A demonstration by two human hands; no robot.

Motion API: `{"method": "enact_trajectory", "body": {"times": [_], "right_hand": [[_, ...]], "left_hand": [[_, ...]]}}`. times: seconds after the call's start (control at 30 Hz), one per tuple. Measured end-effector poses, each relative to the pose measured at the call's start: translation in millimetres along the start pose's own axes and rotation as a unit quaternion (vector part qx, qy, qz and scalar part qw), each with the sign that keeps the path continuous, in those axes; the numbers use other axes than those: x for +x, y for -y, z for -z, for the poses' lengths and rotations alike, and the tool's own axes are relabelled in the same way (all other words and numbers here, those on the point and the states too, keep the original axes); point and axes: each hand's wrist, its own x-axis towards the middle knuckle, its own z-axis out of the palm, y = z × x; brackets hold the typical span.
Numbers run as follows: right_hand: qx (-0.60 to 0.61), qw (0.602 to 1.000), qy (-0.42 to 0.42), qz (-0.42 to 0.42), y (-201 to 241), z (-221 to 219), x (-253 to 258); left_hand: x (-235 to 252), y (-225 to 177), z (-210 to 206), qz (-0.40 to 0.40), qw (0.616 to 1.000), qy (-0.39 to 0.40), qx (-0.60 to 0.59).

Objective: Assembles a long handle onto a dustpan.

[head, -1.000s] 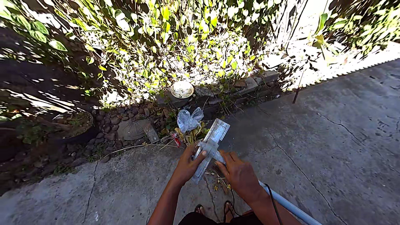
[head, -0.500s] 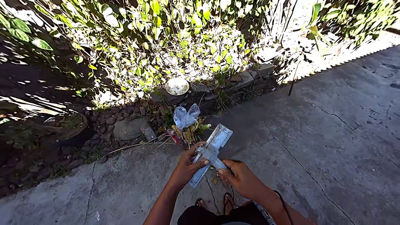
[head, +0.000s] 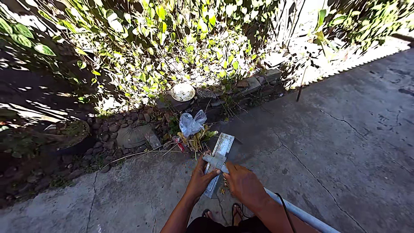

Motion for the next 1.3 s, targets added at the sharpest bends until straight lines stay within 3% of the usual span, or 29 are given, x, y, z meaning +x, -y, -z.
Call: {"method": "enact_trajectory", "body": {"times": [0.43, 0.57, 0.77, 0.83, 0.97, 1.1, 1.23, 1.3], "right_hand": [[0.066, 0.983, 0.167, -0.042, 1.6, 7.3, 14.3], [0.081, 0.974, 0.207, -0.05, -1.6, 3.6, 13.5], [0.179, 0.908, 0.373, -0.07, -66.0, -2.0, -25.1], [0.147, 0.899, 0.401, -0.093, -94.0, -3.1, -54.6], [0.075, 0.919, 0.356, -0.153, -126.5, 6.3, -98.7], [0.024, 0.918, 0.361, -0.161, -113.2, 20.8, -100.6], [-0.059, 0.909, 0.381, -0.158, -86.7, 1.1, -79.8], [-0.084, 0.897, 0.403, -0.161, -73.4, -12.0, -58.7]], "left_hand": [[-0.5, 10.1, 15.0, 0.011, 0.995, 0.008, 0.102], [-5.6, 19.9, 14.0, -0.02, 0.986, -0.015, 0.167], [-10.8, 48.4, 51.1, -0.011, 0.986, -0.06, 0.158], [-10.7, 62.7, 75.1, 0.008, 0.984, -0.088, 0.155], [-10.2, 96.4, 109.9, 0.031, 0.978, -0.132, 0.156], [-0.7, 133.1, 122.3, 0.09, 0.955, -0.12, 0.256], [15.7, 144.1, 107.8, 0.242, 0.883, -0.057, 0.399], [20.5, 126.4, 82.3, 0.192, 0.886, -0.022, 0.421]]}}
